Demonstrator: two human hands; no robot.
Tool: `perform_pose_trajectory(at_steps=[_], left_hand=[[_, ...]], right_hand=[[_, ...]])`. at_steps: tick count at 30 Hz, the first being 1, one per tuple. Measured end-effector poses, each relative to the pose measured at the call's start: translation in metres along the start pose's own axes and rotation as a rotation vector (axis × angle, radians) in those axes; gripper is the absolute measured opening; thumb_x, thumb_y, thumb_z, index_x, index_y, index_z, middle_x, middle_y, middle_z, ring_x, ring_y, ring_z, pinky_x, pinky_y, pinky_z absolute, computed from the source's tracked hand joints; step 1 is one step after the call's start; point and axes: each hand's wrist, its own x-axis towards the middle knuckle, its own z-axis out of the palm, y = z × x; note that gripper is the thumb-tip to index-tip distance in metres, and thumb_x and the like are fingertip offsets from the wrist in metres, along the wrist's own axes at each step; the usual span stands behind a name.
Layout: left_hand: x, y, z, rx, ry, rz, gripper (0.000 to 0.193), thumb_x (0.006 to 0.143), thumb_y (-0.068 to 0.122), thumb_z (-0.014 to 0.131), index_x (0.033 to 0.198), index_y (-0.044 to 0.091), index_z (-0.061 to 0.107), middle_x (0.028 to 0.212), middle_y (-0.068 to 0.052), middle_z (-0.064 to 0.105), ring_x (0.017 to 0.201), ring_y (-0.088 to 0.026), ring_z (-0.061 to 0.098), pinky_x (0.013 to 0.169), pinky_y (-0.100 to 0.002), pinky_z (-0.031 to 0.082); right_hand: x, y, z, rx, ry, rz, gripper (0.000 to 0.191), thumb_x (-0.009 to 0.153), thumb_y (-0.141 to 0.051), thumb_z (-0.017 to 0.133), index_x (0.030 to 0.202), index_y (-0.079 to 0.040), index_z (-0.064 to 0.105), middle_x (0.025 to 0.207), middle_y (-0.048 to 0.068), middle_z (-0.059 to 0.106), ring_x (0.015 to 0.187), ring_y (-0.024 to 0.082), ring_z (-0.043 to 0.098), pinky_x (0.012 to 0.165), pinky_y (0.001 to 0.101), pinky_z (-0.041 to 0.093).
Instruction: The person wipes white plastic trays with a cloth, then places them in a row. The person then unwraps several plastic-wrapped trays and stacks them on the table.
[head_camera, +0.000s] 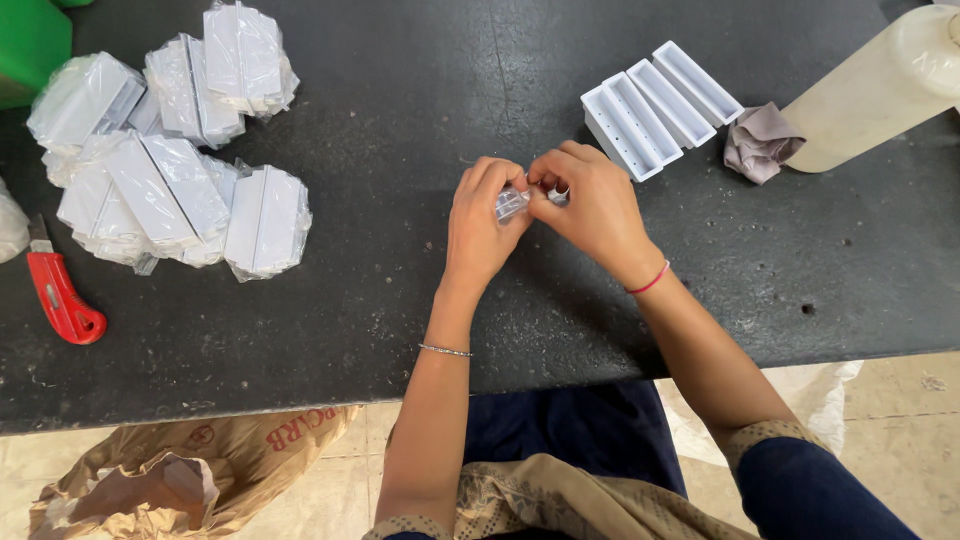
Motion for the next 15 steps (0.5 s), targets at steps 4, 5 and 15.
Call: perform_pose_trajectory(at_steps=[4,5,15], left_hand=[[0.002,-0.001,0.003,0.020,0.007,0.016,0.034,0.074,0.004,0.084,0.096,0.009,0.058,0.100,-0.003,0.063,0.097,-0.027,0.063,0.086,-0.039,0.052],[0.002,-0.001,0.003,0.025,0.012,0.015,0.034,0.074,0.005,0.085,0.095,0.009,0.058,0.099,-0.003,0.063,0.096,-0.026,0.063,0.085,-0.039,0.052],[0.002,0.007,0.002,0.010,0.052,-0.004,0.036,0.076,0.003,0.082,0.104,0.010,0.060,0.103,-0.004,0.062,0.097,-0.027,0.063,0.084,-0.040,0.052]], right_hand=[[0.000,-0.003,0.005,-0.029,0.025,0.041,0.012,0.078,-0.010,0.076,0.087,-0.005,0.071,0.080,0.006,0.065,0.072,0.022,0.065,0.063,0.0353,0.052],[0.000,-0.004,0.006,-0.016,0.030,0.060,0.012,0.078,-0.010,0.076,0.087,-0.005,0.070,0.080,0.006,0.065,0.070,0.021,0.065,0.062,0.0348,0.052],[-0.002,0.003,0.021,0.193,0.168,0.163,0.011,0.084,-0.008,0.071,0.094,-0.003,0.069,0.084,0.006,0.066,0.068,0.015,0.066,0.063,0.0285,0.053]])
